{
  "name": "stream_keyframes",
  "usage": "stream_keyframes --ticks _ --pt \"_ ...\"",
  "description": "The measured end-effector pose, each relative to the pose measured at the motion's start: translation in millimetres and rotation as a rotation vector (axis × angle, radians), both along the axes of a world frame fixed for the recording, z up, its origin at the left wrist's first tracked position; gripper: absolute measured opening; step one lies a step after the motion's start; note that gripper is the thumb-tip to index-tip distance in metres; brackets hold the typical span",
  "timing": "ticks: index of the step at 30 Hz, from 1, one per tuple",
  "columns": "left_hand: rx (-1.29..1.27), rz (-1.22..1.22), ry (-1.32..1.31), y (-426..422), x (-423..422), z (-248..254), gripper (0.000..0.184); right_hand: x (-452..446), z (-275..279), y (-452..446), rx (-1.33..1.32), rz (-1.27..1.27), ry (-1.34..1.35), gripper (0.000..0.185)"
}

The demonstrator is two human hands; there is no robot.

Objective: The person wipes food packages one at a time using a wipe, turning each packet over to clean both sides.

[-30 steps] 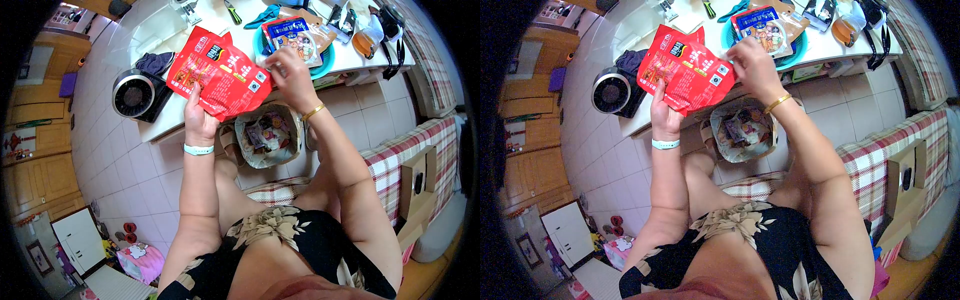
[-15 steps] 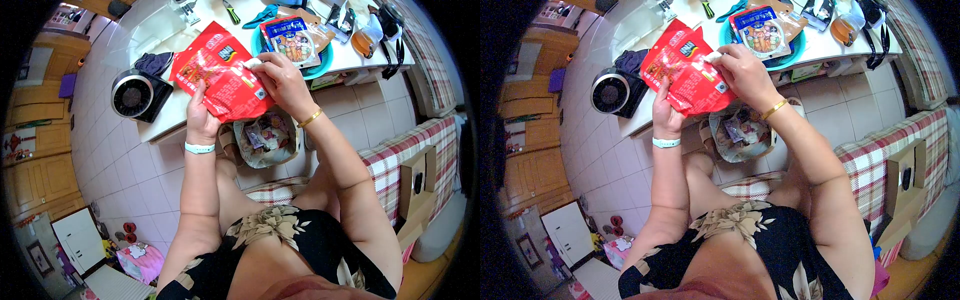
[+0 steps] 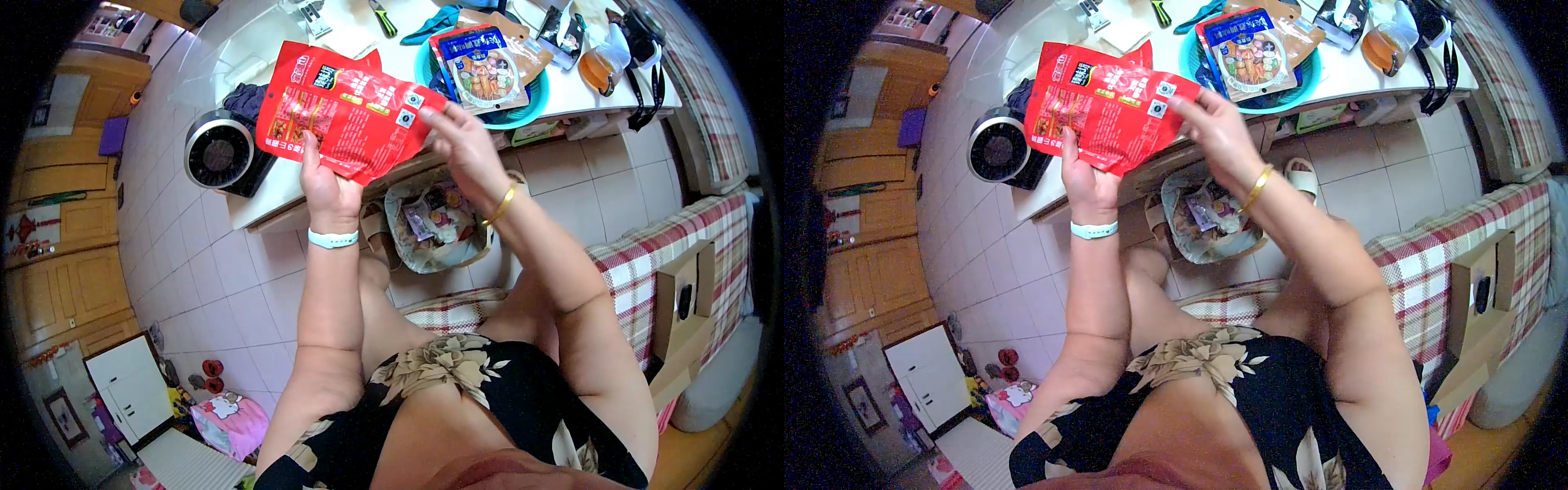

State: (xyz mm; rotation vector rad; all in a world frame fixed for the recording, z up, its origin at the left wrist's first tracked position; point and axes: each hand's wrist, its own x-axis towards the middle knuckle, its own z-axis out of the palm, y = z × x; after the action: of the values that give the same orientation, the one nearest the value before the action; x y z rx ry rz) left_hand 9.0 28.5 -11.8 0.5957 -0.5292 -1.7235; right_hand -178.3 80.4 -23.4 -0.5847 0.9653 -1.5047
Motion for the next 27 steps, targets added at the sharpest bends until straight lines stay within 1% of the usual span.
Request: stream_keyframes --ticks 1,2,4,5,6,8,9,10,12,14,16,18,22,23,25,26,27 --pt "0.01 0.044 0.004 -1.0 -3.6 -3.1 0.05 10.6 -2.1 1.4 0.02 0.003 0.013 0.026" --pt "0.011 0.045 0.002 -1.0 -4.1 -4.8 0.05 26.3 -2.4 4.9 -0.012 -0.046 -0.077 0.025" --pt "-0.035 0.132 -0.047 -2.8 -5.4 -7.1 0.049 40.1 -16.2 7.1 0.04 0.0 -0.089 0.024" --pt "-0.035 0.134 -0.047 -3.3 -4.9 -7.9 0.049 46.1 -22.2 9.7 0.045 0.031 -0.047 0.025" --pt "-0.056 0.162 -0.068 -3.6 -4.3 -7.7 0.048 52.1 -22.2 13.8 0.07 0.077 -0.097 0.024" --pt "-0.076 0.19 -0.09 -3.2 -3.0 -7.9 0.048 66.7 -34.7 19.5 0.076 0.153 -0.064 0.026" --pt "-0.063 0.176 -0.08 -3.3 -1.8 -6.4 0.048 71.6 -28.8 24.1 0.114 0.187 -0.013 0.028" --pt "-0.052 0.162 -0.07 -3.2 -0.4 -5.1 0.048 76.2 -29.5 27.7 0.078 0.2 -0.016 0.03" --pt "-0.048 0.169 -0.07 -3.6 1.0 -5.2 0.048 73.5 -33.3 25.2 0.079 0.308 0.05 0.032" --pt "-0.044 0.18 -0.069 -3.8 2.7 -6.0 0.049 63.8 -31.3 22.0 0.068 0.278 0.117 0.029" --pt "-0.046 0.185 -0.094 -2.4 4.8 -2.9 0.05 56.4 -23.4 16.5 0.068 0.19 0.018 0.015" --pt "-0.041 0.171 -0.081 -0.9 5.8 -0.7 0.05 46.9 -12.2 13.2 0.113 0.21 0.019 0.013" --pt "-0.053 0.181 -0.057 4.0 0.8 4.0 0.052 49.6 -9.9 16.4 0.164 0.16 -0.135 0.015" --pt "-0.052 0.181 -0.058 5.1 0.4 6.5 0.052 48.2 -12.2 15.3 0.164 0.16 -0.136 0.015" --pt "-0.106 0.13 -0.013 6.9 1.2 12.7 0.054 43.9 -14.6 11.2 -0.017 0.144 -0.037 0.013" --pt "-0.106 0.132 -0.012 6.5 1.5 11.7 0.054 40.1 -14.2 9.6 -0.017 0.146 -0.036 0.013" --pt "-0.137 0.086 -0.056 6.5 1.8 8.7 0.056 35.5 -10.0 8.3 -0.085 0.139 0.058 0.013"
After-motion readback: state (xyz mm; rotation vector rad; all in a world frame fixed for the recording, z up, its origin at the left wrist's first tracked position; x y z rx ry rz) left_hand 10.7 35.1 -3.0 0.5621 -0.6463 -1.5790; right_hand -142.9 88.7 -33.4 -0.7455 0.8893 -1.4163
